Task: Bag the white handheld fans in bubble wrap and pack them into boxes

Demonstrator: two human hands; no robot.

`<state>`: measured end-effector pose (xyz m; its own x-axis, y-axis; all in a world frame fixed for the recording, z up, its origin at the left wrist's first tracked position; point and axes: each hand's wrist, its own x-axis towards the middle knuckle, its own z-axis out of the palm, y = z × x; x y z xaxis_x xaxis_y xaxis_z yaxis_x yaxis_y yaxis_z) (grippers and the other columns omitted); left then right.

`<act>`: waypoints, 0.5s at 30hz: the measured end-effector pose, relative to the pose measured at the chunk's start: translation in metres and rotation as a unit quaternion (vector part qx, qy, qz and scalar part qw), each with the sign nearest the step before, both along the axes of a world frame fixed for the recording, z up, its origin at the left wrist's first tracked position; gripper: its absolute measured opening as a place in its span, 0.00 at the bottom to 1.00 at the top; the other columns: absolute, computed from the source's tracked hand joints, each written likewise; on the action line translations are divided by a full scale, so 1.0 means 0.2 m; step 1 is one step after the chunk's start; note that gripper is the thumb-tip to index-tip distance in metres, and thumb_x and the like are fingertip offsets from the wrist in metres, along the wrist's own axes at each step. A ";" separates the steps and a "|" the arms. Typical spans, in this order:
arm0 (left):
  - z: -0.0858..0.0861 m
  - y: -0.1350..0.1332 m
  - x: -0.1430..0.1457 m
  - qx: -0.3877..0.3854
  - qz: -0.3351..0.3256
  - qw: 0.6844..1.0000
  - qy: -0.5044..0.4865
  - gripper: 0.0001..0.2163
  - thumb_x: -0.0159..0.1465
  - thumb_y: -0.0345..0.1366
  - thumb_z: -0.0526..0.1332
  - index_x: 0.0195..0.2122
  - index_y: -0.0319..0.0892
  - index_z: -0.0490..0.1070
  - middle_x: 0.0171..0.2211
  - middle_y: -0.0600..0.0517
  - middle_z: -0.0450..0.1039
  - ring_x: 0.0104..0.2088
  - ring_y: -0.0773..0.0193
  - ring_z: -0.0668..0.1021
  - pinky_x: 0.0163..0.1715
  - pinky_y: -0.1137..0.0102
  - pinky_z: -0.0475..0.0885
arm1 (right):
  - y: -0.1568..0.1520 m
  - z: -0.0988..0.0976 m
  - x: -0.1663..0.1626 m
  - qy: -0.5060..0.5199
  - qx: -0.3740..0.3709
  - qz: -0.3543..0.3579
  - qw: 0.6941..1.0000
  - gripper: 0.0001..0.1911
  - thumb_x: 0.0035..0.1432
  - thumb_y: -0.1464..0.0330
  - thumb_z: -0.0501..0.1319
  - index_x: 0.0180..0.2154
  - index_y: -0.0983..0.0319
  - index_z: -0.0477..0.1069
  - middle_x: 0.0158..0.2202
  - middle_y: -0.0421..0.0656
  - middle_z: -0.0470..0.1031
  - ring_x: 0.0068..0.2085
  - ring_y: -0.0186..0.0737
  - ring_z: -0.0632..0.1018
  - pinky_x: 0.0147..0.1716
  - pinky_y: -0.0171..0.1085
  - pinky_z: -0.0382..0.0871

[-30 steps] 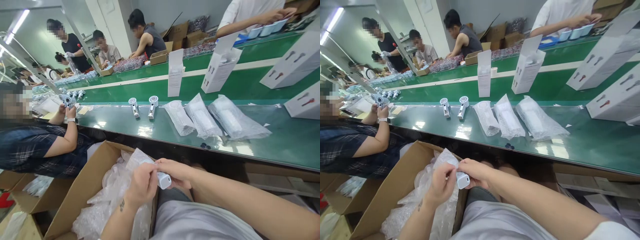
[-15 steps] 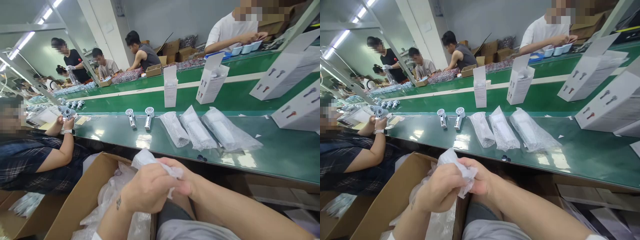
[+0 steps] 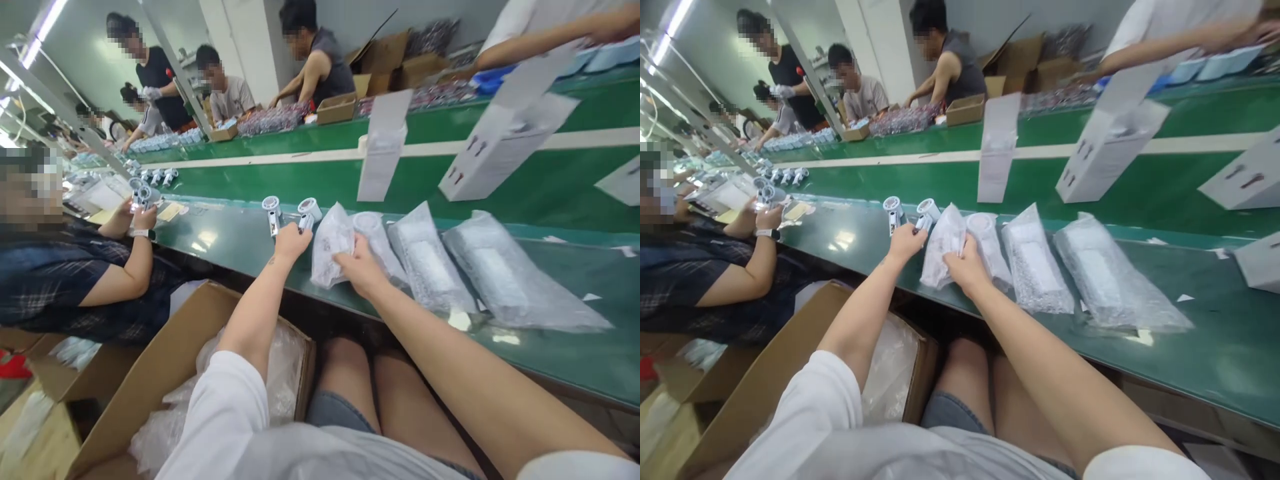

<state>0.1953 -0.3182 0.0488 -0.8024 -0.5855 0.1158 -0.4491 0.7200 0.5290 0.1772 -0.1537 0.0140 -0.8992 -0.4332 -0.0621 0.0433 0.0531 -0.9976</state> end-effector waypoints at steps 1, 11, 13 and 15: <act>0.02 -0.02 0.07 0.011 0.009 1.000 0.011 0.07 0.58 0.37 0.60 0.28 0.38 0.72 0.30 0.43 0.77 0.38 0.53 0.79 0.40 0.65 0.70 | -0.01 -0.03 -0.02 0.040 0.038 -0.013 0.998 0.37 0.48 0.67 0.59 0.61 0.59 0.52 0.48 0.47 0.72 0.47 0.49 0.75 0.49 0.50 0.70; 0.01 0.27 1.19 0.188 0.124 0.954 0.197 0.10 0.57 0.38 0.64 0.38 0.40 0.74 0.27 0.53 0.73 0.24 0.68 0.73 0.25 0.74 0.69 | -0.03 0.15 0.47 0.093 0.022 0.103 0.990 0.20 0.59 0.56 0.58 0.48 0.61 0.66 0.47 0.52 0.72 0.50 0.52 0.73 0.50 0.51 0.69; -0.10 0.34 1.29 0.179 0.082 0.959 0.203 0.13 0.57 0.38 0.64 0.43 0.40 0.74 0.34 0.49 0.75 0.31 0.64 0.76 0.31 0.72 0.72 | -0.08 0.13 0.65 -0.134 -0.059 0.227 0.963 0.23 0.55 0.51 0.62 0.44 0.60 0.65 0.37 0.45 0.74 0.39 0.44 0.76 0.39 0.43 0.74; -0.24 0.32 1.39 0.262 0.007 0.946 0.192 0.17 0.61 0.41 0.62 0.49 0.40 0.71 0.37 0.46 0.76 0.34 0.62 0.77 0.34 0.69 0.74 | -0.11 0.08 0.76 -0.264 -0.107 0.256 0.924 0.26 0.48 0.51 0.68 0.40 0.60 0.64 0.32 0.40 0.72 0.32 0.37 0.75 0.33 0.36 0.72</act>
<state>0.4726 -0.2550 0.0003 -0.7523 -0.6529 0.0887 -0.1589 0.3104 0.9373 0.3287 -0.1760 0.0290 -0.4413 -0.8465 -0.2977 0.5506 0.0064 -0.8347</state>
